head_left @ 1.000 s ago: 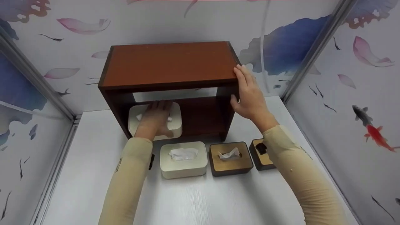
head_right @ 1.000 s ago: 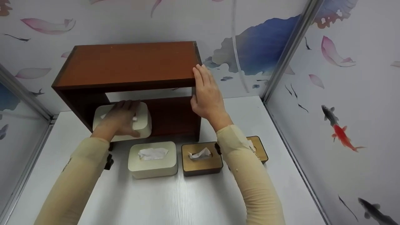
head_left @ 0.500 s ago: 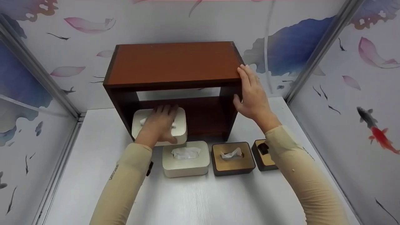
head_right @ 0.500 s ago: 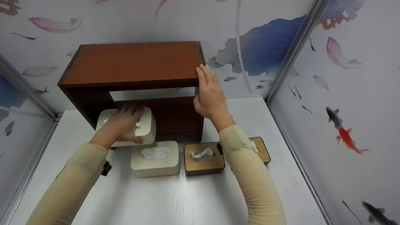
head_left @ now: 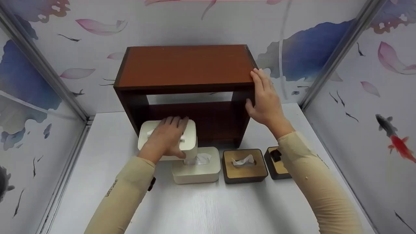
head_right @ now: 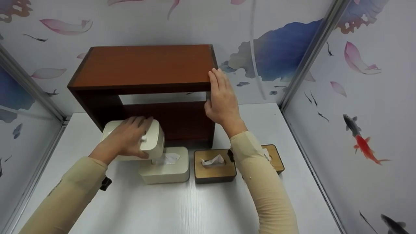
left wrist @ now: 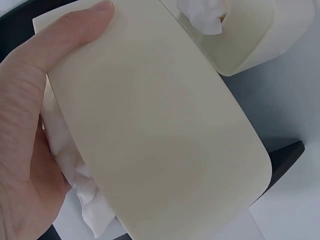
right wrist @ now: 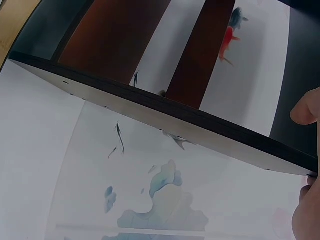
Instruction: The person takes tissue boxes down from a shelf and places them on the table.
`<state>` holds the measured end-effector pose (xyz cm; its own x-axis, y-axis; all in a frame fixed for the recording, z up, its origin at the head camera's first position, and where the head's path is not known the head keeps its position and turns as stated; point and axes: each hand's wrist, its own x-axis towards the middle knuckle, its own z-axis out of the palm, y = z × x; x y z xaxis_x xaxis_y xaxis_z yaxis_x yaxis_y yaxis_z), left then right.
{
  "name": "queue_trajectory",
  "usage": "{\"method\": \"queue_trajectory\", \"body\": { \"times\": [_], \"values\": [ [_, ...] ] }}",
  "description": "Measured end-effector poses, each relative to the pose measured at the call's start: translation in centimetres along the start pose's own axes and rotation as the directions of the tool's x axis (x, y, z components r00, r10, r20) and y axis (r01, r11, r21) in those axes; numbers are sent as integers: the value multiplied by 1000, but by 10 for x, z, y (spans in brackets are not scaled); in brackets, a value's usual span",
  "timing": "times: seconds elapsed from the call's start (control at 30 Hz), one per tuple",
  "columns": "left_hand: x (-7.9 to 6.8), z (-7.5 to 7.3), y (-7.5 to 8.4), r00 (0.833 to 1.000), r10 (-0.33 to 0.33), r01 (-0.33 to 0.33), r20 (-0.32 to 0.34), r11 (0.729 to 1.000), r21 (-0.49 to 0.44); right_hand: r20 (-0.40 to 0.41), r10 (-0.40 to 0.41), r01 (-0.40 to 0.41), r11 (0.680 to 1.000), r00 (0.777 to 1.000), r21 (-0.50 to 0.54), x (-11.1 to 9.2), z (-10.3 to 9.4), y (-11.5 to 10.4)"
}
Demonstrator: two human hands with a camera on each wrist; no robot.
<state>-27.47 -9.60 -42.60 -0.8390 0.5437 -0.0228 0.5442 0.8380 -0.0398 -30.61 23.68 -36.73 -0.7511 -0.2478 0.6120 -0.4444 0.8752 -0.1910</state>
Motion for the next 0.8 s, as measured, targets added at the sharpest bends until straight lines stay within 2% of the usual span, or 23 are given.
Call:
{"method": "queue_trajectory", "body": {
  "times": [0.27, 0.8],
  "values": [
    [-16, 1, 1, 1000, 27, -27, 15, 1000, 2, -13, -7, 7, 1000, 1000, 19, 1, 2, 0],
    [-54, 8, -16, 1000, 17, -17, 4, 1000, -16, -18, -6, 7, 1000, 1000, 16, 0, 3, 0]
  ]
}}
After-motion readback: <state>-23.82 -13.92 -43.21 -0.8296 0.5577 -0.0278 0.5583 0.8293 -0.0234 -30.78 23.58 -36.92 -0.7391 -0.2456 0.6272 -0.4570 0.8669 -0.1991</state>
